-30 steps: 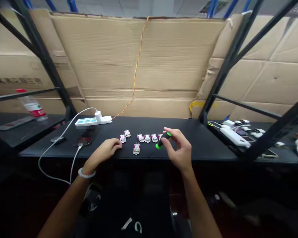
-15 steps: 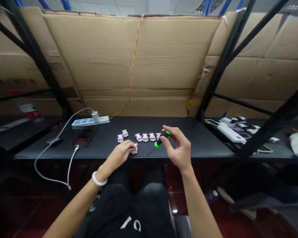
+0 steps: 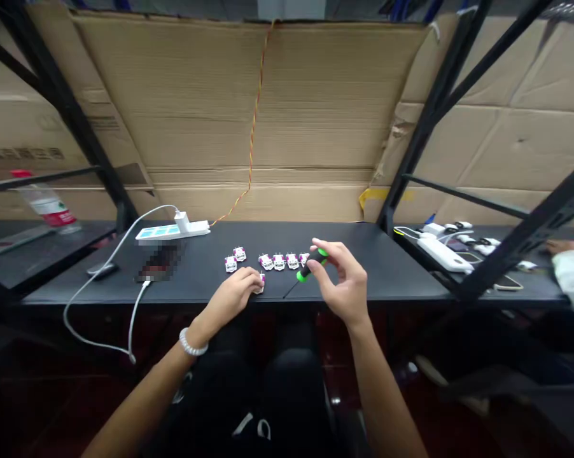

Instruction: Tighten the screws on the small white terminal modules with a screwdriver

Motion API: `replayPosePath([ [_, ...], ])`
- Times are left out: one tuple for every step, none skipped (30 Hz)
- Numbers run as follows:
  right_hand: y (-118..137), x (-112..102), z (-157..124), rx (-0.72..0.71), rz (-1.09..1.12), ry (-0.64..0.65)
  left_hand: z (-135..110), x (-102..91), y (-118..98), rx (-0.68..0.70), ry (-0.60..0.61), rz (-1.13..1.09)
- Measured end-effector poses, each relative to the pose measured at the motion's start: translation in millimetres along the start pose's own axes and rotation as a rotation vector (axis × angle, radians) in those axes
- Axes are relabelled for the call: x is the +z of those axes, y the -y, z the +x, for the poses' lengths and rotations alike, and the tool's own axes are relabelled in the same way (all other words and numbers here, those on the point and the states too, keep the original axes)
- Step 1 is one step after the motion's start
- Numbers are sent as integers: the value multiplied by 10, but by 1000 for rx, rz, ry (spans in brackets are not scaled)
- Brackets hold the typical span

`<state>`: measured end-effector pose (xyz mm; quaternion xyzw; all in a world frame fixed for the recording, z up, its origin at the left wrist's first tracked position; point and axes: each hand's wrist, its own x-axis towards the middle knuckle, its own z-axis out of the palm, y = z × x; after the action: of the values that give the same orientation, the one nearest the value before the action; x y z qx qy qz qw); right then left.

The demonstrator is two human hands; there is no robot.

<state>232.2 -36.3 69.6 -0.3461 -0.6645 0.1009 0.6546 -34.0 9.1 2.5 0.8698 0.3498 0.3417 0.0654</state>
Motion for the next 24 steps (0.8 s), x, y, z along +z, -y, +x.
replayPosePath([
  [3,2,0,0,1,0,-1,2,2,4,2,10],
  [7,3,0,0,-1,4,-2,3,4,9,5,19],
  [11,5,-1,0,-4,7,-4,5,5,12,9,31],
  [15,5,-2,2,-6,8,-6,7,5,13,12,41],
  [18,5,-3,3,-5,9,-8,7,4,13,14,46],
  [20,5,-4,3,-2,9,-10,7,2,14,17,47],
  [22,4,-5,0,5,10,-11,5,-2,15,20,44],
  [22,3,-6,-1,10,10,-12,4,-7,13,21,34],
  [22,2,-7,1,16,9,-12,2,-13,7,20,16],
  [21,2,-8,0,22,7,-12,0,-19,-1,18,-9],
  [21,3,-8,-3,22,8,-11,0,-26,-10,17,-38],
  [20,4,-8,-8,18,8,-9,2,-31,-21,14,-70],
  [20,6,-7,-13,13,6,-7,6,-35,-33,11,-101],
  [19,9,-7,-15,9,5,-4,11,-36,-43,7,-130],
  [18,11,-7,-16,7,5,-1,18,-34,-52,3,-157],
  [16,13,-8,-14,6,7,1,25,-31,-62,-2,-182],
  [14,15,-9,-9,8,7,3,31,-25,-75,-8,-202],
  [11,16,-10,-4,12,6,5,35,-18,-89,-14,-218],
  [8,17,-11,-2,17,7,7,37,-11,-103,-18,-230],
  [5,17,-12,-4,22,10,8,37,-4,-116,-20,-241],
  [3,18,-14,-6,25,11,10,34,4,-129,-21,-252],
  [2,18,-15,-6,28,13,11,31,11,-144,-22,-265],
  [2,19,-16,-5,32,13,12,27,18,-159,-21,-281],
  [4,21,-17,-6,34,13,12,24,26,-173,-16,-299],
])
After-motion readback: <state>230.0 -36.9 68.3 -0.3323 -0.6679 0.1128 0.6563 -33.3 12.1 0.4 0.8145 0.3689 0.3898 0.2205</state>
